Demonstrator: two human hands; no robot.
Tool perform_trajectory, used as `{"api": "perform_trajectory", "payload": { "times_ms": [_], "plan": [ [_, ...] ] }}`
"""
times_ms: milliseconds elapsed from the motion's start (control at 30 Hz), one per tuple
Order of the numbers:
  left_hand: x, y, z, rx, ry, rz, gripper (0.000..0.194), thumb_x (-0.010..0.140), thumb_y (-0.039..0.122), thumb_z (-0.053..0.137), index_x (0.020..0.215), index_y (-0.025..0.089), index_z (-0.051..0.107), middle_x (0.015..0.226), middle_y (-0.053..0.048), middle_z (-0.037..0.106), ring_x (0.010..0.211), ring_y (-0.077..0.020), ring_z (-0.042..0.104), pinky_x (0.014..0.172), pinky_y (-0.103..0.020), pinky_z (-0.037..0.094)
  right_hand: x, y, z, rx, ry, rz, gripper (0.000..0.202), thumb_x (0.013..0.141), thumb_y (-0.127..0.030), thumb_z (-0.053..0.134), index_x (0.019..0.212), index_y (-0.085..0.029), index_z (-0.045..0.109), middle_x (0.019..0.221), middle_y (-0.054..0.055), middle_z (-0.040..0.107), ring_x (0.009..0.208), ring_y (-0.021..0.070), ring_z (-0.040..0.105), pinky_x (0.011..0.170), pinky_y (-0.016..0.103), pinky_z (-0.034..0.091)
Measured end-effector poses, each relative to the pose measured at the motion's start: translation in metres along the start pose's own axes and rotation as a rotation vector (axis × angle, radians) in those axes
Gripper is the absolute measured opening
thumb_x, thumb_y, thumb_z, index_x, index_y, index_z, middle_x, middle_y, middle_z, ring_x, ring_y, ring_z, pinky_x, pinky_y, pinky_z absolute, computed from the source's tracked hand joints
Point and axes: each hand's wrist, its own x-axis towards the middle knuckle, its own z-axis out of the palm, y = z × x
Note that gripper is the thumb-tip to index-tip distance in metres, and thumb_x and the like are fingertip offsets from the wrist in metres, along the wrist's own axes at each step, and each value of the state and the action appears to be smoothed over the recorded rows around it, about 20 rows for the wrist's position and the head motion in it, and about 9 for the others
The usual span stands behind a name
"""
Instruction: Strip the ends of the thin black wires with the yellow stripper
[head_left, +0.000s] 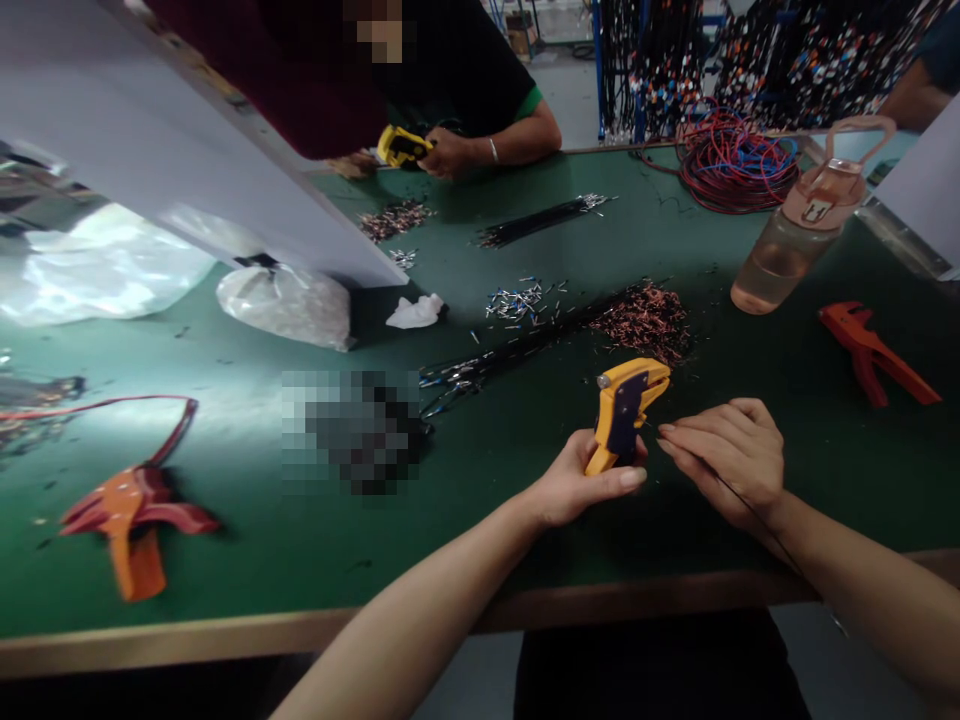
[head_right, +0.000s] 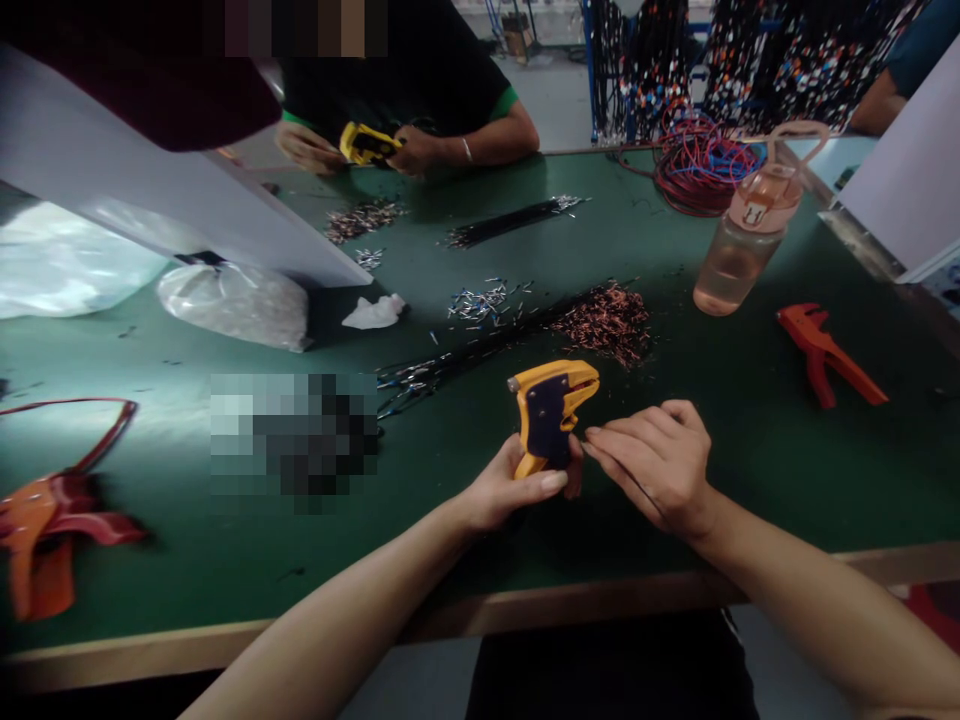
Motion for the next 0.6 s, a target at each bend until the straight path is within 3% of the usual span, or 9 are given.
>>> {"api": "perform_trajectory", "payload": {
  "times_ms": [200, 300, 367, 533, 600],
  "plan": [
    [0.001, -0.005, 0.002, 0.038, 0.111, -0.033, 0.052, 0.065, 0.060, 0.084, 0.072, 0.015, 0.059, 0.048, 0.005, 0.052, 0.042, -0.0086, 0.045, 0.049, -0.026, 0.039, 0.001, -0.002, 0.000, 0.001, 0.020, -0.004, 0.014, 0.091, -0.015, 0.070, 0.101, -0.024, 0.072, 0.088, -0.001, 0.083, 0.068, 0.0145, 0.073, 0.070, 0.036, 0.039],
    [0.003, -0.008, -0.001, -0.022, 0.163, 0.006, 0.050, 0.065, 0.057, 0.085, 0.076, 0.014, 0.061, 0.049, 0.005, 0.052, 0.043, -0.0093, 0.047, 0.050, -0.027, 0.040, 0.001, -0.002, 0.002, 0.060, 0.068, 0.039, 0.010, 0.092, -0.015, 0.069, 0.095, -0.023, 0.073, 0.082, -0.001, 0.082, 0.065, 0.0137, 0.073, 0.069, 0.035, 0.041],
    [0.003, -0.008, -0.005, -0.098, 0.121, 0.038, 0.051, 0.064, 0.055, 0.086, 0.084, 0.013, 0.065, 0.057, 0.002, 0.058, 0.050, -0.0115, 0.053, 0.055, -0.028, 0.044, 0.002, -0.001, 0.003, 0.161, 0.132, 0.148, 0.010, 0.093, -0.018, 0.067, 0.089, -0.024, 0.074, 0.077, -0.001, 0.080, 0.063, 0.0146, 0.072, 0.068, 0.034, 0.045],
    [0.002, -0.006, -0.014, -0.205, -0.082, 0.056, 0.055, 0.066, 0.048, 0.085, 0.105, 0.012, 0.070, 0.080, -0.006, 0.068, 0.070, -0.0178, 0.062, 0.068, -0.033, 0.047, 0.000, 0.008, 0.012, 0.531, 0.256, 0.656, 0.021, 0.093, -0.034, 0.065, 0.079, -0.023, 0.075, 0.071, 0.001, 0.075, 0.060, 0.0157, 0.066, 0.055, 0.029, 0.049],
    [0.001, -0.006, -0.016, -0.182, -0.141, 0.044, 0.056, 0.068, 0.048, 0.084, 0.109, 0.012, 0.070, 0.085, -0.007, 0.069, 0.075, -0.0191, 0.063, 0.072, -0.034, 0.047, -0.002, 0.013, 0.016, 0.674, 0.292, 0.775, 0.023, 0.091, -0.041, 0.069, 0.077, -0.023, 0.075, 0.069, 0.001, 0.073, 0.058, 0.0137, 0.062, 0.055, 0.027, 0.049]
  ]
}}
